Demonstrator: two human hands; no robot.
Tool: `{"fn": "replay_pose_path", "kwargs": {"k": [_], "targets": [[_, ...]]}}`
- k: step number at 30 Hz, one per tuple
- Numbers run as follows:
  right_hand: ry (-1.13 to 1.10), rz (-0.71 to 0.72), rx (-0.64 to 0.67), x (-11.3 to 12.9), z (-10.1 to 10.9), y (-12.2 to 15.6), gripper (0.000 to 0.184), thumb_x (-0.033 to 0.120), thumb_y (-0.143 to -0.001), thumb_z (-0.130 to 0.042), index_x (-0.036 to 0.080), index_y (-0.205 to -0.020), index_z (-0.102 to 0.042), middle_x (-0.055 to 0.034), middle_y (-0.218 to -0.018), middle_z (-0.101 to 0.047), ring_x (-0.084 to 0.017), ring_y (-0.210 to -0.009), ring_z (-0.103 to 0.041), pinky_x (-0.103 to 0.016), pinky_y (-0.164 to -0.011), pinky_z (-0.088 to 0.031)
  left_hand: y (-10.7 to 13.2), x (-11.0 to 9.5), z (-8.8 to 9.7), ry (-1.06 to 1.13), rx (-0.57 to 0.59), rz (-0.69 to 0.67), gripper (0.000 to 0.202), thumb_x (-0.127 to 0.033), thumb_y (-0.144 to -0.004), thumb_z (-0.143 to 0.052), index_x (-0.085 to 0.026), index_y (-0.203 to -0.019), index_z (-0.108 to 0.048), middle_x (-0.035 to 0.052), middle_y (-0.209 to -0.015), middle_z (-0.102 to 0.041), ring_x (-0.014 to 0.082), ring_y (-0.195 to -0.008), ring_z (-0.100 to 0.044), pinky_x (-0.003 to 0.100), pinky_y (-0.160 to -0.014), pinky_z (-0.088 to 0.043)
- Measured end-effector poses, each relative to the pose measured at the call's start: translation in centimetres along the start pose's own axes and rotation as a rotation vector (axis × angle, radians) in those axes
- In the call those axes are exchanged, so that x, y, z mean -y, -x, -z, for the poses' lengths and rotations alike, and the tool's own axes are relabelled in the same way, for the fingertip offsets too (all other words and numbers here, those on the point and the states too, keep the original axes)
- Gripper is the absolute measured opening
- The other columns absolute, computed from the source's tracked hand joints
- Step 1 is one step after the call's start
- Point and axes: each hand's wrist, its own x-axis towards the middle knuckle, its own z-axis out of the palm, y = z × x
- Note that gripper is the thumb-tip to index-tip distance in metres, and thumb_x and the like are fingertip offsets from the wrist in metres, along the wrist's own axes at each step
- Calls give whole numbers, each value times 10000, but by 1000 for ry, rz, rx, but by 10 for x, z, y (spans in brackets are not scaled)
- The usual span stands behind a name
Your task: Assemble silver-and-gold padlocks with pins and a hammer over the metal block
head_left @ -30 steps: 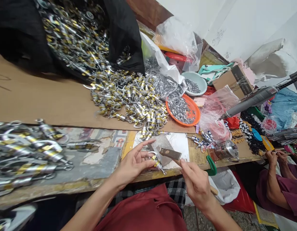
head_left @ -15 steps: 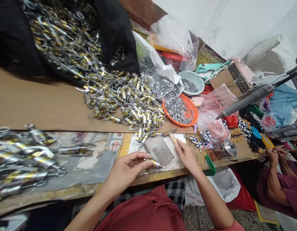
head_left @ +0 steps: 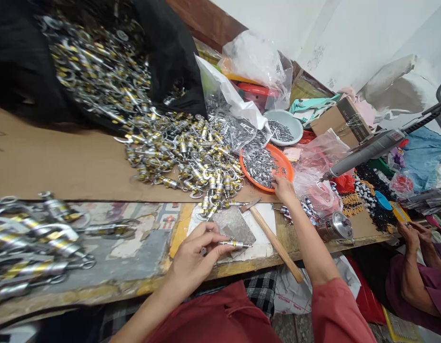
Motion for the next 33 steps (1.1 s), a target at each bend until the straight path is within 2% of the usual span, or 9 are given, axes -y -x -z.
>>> {"fn": "replay_pose_path", "kwargs": {"k": [5, 10, 13, 17, 18, 20, 22, 27, 33], "targets": [[54, -61, 67, 13, -7, -29, 167, 93, -796, -545, 142, -842, -698, -110, -940, -653, -217, -912, -594, -301, -818, -428, 0, -1, 2, 46, 63, 53, 94, -265, -685, -662, -214, -664, -738, 25, -656, -645, 168, -629, -613, 252, -581, -486], [-15, -78, -19, 9, 2, -22, 231, 180, -873, -473, 138, -968, -680, -117, -1009, -656, -225, -937, -597, -324, -820, -443, -2, -1, 7, 77, 76, 75, 95, -241, -687, -658, -218, -689, -750, 25, -667, -669, 169, -636, -629, 250, -606, -496], [-109, -37, -81, 19, 12, -4, 297, 182, -907, -391, 115, -1039, -648, -119, -997, -666, -205, -902, -614, -321, -805, -463, -4, -2, 10, 100, 97, 73, 115, -235, -702, -639, -224, -711, -753, 27, -690, -679, 172, -654, -642, 241, -608, -502], [-256, 132, -55, 57, 20, 50, 203, 203, -873, -492, 177, -939, -683, -34, -877, -698, -135, -795, -636, -229, -745, -488, -4, 1, 10, 70, 81, 76, 128, -251, -710, -648, -218, -796, -737, 16, -688, -669, 168, -642, -632, 242, -618, -501], [-305, 211, -29, 67, 20, 66, 168, 210, -854, -529, 197, -893, -691, -12, -823, -700, -123, -745, -637, -215, -712, -493, -3, 3, 9, 59, 64, 79, 155, -254, -711, -654, -212, -841, -726, 9, -679, -659, 163, -629, -624, 243, -623, -502], [-451, 497, -8, 85, 19, 95, 167, 209, -860, -522, 184, -879, -686, -26, -749, -691, -127, -668, -623, -222, -640, -493, -1, 7, 9, 43, 44, 77, 231, -257, -717, -659, -200, -938, -693, -2, -679, -643, 156, -617, -612, 248, -650, -505], [-489, 666, -20, 95, 19, 115, 199, 184, -879, -475, 166, -876, -673, -46, -729, -684, -139, -663, -614, -241, -628, -494, 1, 11, 9, 31, 50, 60, 303, -259, -731, -650, -195, -1028, -655, -3, -705, -640, 156, -638, -611, 254, -686, -508], [-458, 767, -64, 96, 21, 125, 245, 86, -865, -406, 151, -904, -640, -61, -775, -681, -151, -722, -611, -262, -661, -495, -1, 8, 12, -7, 71, 6, 369, -245, -756, -625, -191, -1121, -614, 5, -717, -644, 156, -655, -605, 263, -708, -507], [-388, 811, -36, 93, 26, 123, 251, 67, -851, -404, 169, -917, -623, -48, -768, -662, -146, -708, -591, -267, -656, -478, -6, 3, 13, 51, 90, -112, 188, -188, -763, -597, -218, -903, -719, 40, -747, -675, 169, -673, -622, 255, -629, -505]]}}
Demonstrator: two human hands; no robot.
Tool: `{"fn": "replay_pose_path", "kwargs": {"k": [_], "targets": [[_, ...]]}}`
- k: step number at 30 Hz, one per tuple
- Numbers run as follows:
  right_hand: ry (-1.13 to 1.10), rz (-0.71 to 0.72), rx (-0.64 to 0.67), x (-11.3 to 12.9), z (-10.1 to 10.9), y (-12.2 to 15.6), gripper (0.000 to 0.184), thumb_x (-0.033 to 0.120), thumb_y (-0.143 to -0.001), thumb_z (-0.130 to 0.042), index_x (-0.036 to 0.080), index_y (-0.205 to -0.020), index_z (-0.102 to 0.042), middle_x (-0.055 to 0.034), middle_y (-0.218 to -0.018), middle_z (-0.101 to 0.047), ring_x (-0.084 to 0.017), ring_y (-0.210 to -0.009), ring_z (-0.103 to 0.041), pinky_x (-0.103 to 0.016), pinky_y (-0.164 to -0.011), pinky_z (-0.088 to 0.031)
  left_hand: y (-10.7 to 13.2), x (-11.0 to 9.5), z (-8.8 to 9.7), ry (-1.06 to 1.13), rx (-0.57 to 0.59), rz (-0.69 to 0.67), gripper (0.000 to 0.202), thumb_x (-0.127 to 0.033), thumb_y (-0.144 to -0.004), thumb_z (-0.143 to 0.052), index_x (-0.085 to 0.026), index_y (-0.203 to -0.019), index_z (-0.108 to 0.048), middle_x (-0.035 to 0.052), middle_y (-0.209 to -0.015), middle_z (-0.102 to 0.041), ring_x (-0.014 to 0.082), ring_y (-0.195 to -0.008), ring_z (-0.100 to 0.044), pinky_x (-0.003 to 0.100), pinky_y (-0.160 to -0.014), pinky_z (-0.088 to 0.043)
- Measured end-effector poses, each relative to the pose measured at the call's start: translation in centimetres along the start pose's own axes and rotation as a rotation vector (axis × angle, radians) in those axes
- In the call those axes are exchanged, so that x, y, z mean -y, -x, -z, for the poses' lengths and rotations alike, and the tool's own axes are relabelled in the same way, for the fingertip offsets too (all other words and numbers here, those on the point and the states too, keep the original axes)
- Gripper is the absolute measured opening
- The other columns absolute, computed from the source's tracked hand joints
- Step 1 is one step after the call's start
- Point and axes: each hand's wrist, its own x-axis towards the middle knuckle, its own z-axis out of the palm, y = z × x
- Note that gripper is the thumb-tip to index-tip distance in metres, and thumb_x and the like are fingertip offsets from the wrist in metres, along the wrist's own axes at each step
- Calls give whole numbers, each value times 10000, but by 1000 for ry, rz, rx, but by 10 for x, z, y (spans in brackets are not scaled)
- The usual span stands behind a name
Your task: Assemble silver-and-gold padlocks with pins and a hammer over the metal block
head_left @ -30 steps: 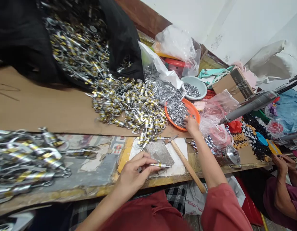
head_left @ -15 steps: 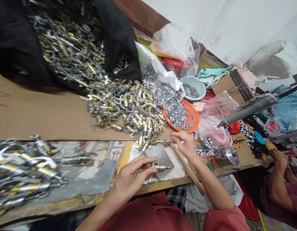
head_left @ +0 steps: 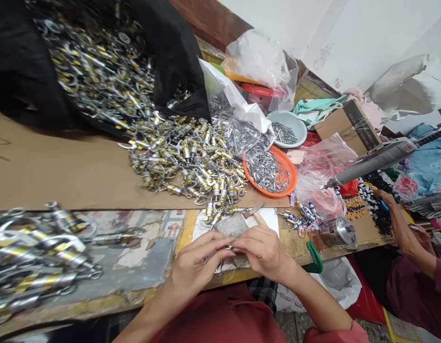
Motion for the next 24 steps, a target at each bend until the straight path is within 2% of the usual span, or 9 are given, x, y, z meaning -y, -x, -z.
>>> {"fn": "replay_pose_path", "kwargs": {"k": [4, 6, 8, 11, 14, 18, 24], "targets": [[-43, 14, -63, 7, 3, -1, 193, 87, -873, -440, 164, -946, -601, -44, -786, -675, -140, -725, -604, -265, -680, -490, -1, -3, 2, 54, -23, -11, 190, -144, -748, -594, -228, -829, -743, 32, -730, -670, 156, -659, -620, 237, -603, -497], [-62, 11, -107, 10, 4, 0, 124, 172, -875, -515, 151, -977, -582, -63, -827, -677, -150, -776, -616, -276, -706, -504, -2, -9, 4, 83, -47, 59, 161, -160, -730, -611, -230, -760, -753, 27, -708, -668, 157, -646, -621, 236, -594, -497], [-47, 27, -151, 10, 3, 4, 167, 235, -853, -572, 145, -995, -568, -86, -870, -671, -160, -818, -620, -283, -717, -516, -4, -16, 7, 125, -68, 162, 114, -197, -706, -640, -225, -687, -749, 23, -673, -664, 163, -624, -619, 241, -579, -498], [45, 140, -179, 7, 1, 10, 130, 147, -861, -515, 167, -969, -585, -83, -872, -668, -152, -823, -626, -266, -689, -524, -7, -25, 10, 180, -74, 264, 87, -238, -675, -667, -212, -612, -720, 21, -637, -657, 169, -605, -605, 249, -569, -497], [133, 269, -136, 6, 2, 12, 179, 105, -864, -464, 169, -944, -611, -86, -887, -673, -155, -834, -634, -267, -699, -538, -9, -30, 12, 163, -23, 318, 86, -260, -674, -663, -206, -620, -702, 23, -641, -667, 179, -621, -608, 257, -586, -496], [166, 328, -135, 8, 6, 8, 194, 101, -876, -442, 133, -959, -614, -104, -883, -679, -167, -834, -643, -276, -714, -558, -9, -32, 13, 84, 43, 248, 117, -271, -708, -629, -212, -631, -695, 18, -636, -663, 179, -625, -608, 259, -600, -481], [167, 361, -215, 13, 7, 8, 200, 81, -882, -422, 83, -912, -619, -127, -849, -688, -186, -805, -655, -287, -693, -572, 0, -31, 11, -37, -11, 80, 126, -216, -753, -593, -215, -668, -686, 23, -700, -651, 172, -691, -612, 243, -657, -473]]}}
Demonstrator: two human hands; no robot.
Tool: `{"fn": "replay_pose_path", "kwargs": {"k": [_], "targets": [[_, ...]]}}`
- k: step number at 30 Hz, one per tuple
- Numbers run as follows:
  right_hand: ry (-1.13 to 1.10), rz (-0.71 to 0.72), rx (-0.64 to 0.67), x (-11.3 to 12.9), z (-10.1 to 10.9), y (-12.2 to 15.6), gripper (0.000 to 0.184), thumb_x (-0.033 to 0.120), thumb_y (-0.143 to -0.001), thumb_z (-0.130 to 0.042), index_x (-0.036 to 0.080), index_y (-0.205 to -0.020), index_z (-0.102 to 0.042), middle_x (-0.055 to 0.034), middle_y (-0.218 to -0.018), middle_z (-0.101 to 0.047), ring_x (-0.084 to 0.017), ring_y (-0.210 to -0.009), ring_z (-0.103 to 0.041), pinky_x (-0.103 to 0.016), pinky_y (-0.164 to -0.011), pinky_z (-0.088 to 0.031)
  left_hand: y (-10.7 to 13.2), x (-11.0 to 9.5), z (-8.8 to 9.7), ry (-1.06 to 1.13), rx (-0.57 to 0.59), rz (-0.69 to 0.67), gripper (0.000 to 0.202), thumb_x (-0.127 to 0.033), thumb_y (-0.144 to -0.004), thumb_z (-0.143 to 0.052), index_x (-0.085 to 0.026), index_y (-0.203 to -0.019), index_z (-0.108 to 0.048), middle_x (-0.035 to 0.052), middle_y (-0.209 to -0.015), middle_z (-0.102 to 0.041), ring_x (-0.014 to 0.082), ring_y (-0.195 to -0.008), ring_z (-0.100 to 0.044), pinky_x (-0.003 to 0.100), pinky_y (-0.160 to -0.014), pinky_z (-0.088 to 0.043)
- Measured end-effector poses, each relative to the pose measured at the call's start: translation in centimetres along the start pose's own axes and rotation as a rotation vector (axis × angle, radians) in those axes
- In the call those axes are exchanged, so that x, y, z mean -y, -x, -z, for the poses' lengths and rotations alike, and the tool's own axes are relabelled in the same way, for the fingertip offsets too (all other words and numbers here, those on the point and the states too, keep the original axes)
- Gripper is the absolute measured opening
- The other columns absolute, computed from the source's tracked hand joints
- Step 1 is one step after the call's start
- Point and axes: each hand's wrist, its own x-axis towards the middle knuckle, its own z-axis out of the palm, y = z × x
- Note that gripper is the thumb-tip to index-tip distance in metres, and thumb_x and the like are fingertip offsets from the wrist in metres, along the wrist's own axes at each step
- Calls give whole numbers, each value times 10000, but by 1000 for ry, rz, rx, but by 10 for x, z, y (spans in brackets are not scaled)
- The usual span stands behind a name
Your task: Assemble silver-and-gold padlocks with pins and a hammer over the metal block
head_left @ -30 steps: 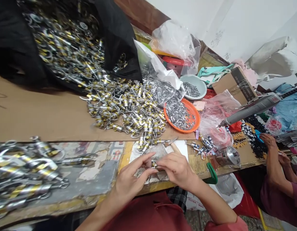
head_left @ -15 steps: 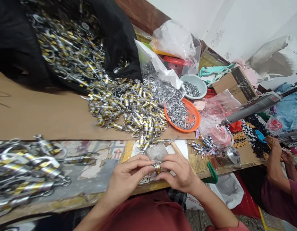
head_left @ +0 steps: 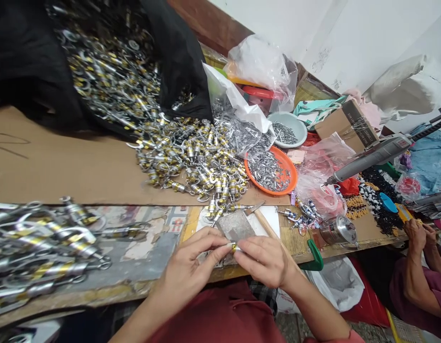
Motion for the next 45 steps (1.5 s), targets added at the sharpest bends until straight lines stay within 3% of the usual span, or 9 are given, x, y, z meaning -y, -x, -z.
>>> {"fn": "replay_pose_path", "kwargs": {"k": [9, 21, 33, 45], "targets": [[-9, -59, -32, 9, 4, 3, 175, 85, -868, -458, 90, -886, -631, -133, -843, -690, -185, -820, -654, -279, -698, -567, 4, 0, 1, -22, 44, -43, 143, -222, -786, -570, -216, -702, -685, 34, -753, -681, 174, -730, -637, 240, -685, -491], [22, -96, -103, 17, -10, 23, 177, 97, -868, -451, 120, -938, -612, -115, -867, -682, -163, -823, -641, -259, -673, -548, 16, -2, 1, -51, 100, -165, 160, -172, -818, -537, -198, -746, -677, 45, -807, -670, 158, -755, -642, 216, -674, -497], [36, -159, -55, 25, -14, 34, 219, 72, -845, -449, 131, -1015, -573, -118, -896, -683, -172, -781, -636, -270, -593, -506, 23, 5, -5, 3, 157, -44, 150, -209, -843, -513, -196, -760, -638, 20, -756, -625, 144, -711, -599, 210, -645, -466], [7, -228, -59, 29, -25, 34, 214, 59, -827, -474, 138, -992, -585, -105, -872, -682, -156, -711, -619, -260, -553, -469, 23, 9, -5, 56, 69, 62, 151, -275, -772, -577, -198, -706, -689, 30, -719, -693, 167, -678, -644, 224, -614, -513]]}}
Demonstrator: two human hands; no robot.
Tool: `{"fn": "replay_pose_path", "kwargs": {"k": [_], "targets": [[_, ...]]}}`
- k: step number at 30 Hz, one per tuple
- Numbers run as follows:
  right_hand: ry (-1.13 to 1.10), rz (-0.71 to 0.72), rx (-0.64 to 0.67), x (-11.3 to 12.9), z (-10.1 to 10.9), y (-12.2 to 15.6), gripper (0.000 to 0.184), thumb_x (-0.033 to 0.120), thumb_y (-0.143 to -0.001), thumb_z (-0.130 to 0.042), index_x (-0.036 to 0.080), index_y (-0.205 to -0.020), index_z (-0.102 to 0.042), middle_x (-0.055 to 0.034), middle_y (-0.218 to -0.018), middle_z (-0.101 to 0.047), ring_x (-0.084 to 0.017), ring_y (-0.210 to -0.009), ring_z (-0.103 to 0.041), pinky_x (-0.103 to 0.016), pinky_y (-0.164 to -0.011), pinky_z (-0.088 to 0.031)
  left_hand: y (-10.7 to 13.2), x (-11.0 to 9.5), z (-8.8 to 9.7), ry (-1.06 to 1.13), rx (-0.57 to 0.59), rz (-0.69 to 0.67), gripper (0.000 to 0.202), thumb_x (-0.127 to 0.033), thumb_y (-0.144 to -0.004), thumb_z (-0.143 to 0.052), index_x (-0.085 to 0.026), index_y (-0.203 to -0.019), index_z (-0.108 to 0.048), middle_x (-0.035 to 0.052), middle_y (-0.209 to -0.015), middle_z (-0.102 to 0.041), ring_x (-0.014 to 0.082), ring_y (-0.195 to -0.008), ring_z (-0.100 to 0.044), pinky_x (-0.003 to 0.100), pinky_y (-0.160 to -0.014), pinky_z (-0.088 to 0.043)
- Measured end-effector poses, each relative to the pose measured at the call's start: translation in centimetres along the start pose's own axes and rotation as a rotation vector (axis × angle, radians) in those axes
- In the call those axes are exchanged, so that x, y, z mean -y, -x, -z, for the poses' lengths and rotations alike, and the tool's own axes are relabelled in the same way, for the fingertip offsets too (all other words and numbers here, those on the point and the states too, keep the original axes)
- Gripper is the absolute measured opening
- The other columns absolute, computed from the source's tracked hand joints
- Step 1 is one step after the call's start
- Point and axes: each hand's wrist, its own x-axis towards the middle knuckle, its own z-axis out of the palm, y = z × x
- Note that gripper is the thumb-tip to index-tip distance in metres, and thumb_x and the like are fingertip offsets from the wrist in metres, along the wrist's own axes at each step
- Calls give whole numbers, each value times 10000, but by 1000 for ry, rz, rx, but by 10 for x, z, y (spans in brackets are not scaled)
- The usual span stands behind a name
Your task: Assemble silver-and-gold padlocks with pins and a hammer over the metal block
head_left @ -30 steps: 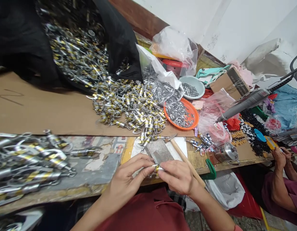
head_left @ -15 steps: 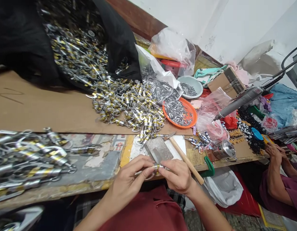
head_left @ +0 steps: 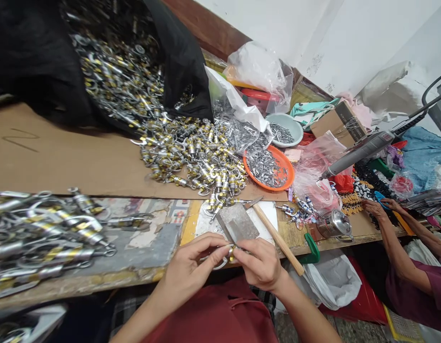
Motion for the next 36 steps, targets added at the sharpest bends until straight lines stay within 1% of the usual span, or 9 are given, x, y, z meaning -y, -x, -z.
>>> {"fn": "replay_pose_path", "kwargs": {"k": [3, 7, 9, 14, 18, 22, 26, 30, 36], "targets": [[-13, -28, -3, 0, -2, 2, 215, 59, -823, -482, 143, -986, -595, -102, -870, -683, -154, -724, -622, -258, -573, -485, 0, 2, -2, 26, -35, 29, 121, -280, -725, -620, -200, -699, -707, 40, -730, -701, 178, -690, -658, 231, -616, -536], [-38, -67, -25, -1, -5, 5, 208, 68, -820, -505, 148, -983, -606, -102, -874, -681, -155, -745, -629, -258, -602, -510, 1, 6, -7, 125, -73, 99, 107, -281, -672, -666, -194, -717, -708, 47, -767, -700, 182, -679, -668, 235, -605, -562], [-56, -104, -45, 0, -6, 6, 188, 89, -826, -520, 159, -971, -617, -94, -867, -679, -151, -754, -631, -254, -619, -519, 1, 9, -9, 155, -74, 115, 108, -279, -666, -674, -193, -722, -704, 44, -766, -696, 180, -677, -665, 237, -611, -565], [-98, -184, -84, 5, -11, 8, 150, 120, -823, -566, 171, -944, -640, -84, -857, -672, -146, -775, -628, -250, -651, -529, 3, 15, -11, 156, -98, 104, 86, -267, -677, -665, -193, -694, -705, 40, -745, -688, 175, -699, -651, 236, -641, -554], [-91, -187, -95, 9, -13, 8, 160, 119, -828, -559, 182, -949, -643, -73, -847, -672, -145, -780, -618, -261, -664, -532, 5, 15, -9, 180, -96, 137, 95, -272, -681, -659, -191, -687, -709, 43, -731, -693, 176, -692, -650, 247, -644, -553], [-87, -169, -85, 11, -14, 8, 191, 90, -823, -546, 177, -968, -634, -76, -858, -671, -150, -795, -612, -271, -675, -535, 7, 13, -7, 152, -96, 141, 112, -287, -693, -653, -192, -681, -711, 45, -719, -696, 178, -688, -645, 255, -651, -545], [-80, -158, -63, 11, -14, 9, 204, 77, -817, -548, 171, -979, -628, -81, -864, -670, -152, -796, -608, -273, -675, -535, 8, 13, -6, 138, -78, 138, 138, -304, -708, -639, -188, -671, -704, 43, -694, -690, 175, -659, -638, 241, -598, -531], [-66, -153, -51, 11, -14, 8, 176, 93, -824, -546, 178, -951, -634, -74, -854, -672, -149, -777, -604, -274, -665, -532, 9, 15, -5, 128, -82, 146, 137, -300, -711, -628, -188, -667, -694, 41, -706, -684, 174, -658, -635, 237, -586, -524], [-67, -182, -49, 12, -16, 10, 144, 115, -829, -554, 181, -917, -647, -65, -847, -678, -150, -765, -590, -278, -664, -530, 9, 18, -7, 124, -65, 166, 136, -285, -706, -615, -179, -657, -684, 43, -700, -675, 172, -655, -626, 244, -590, -516]]}}
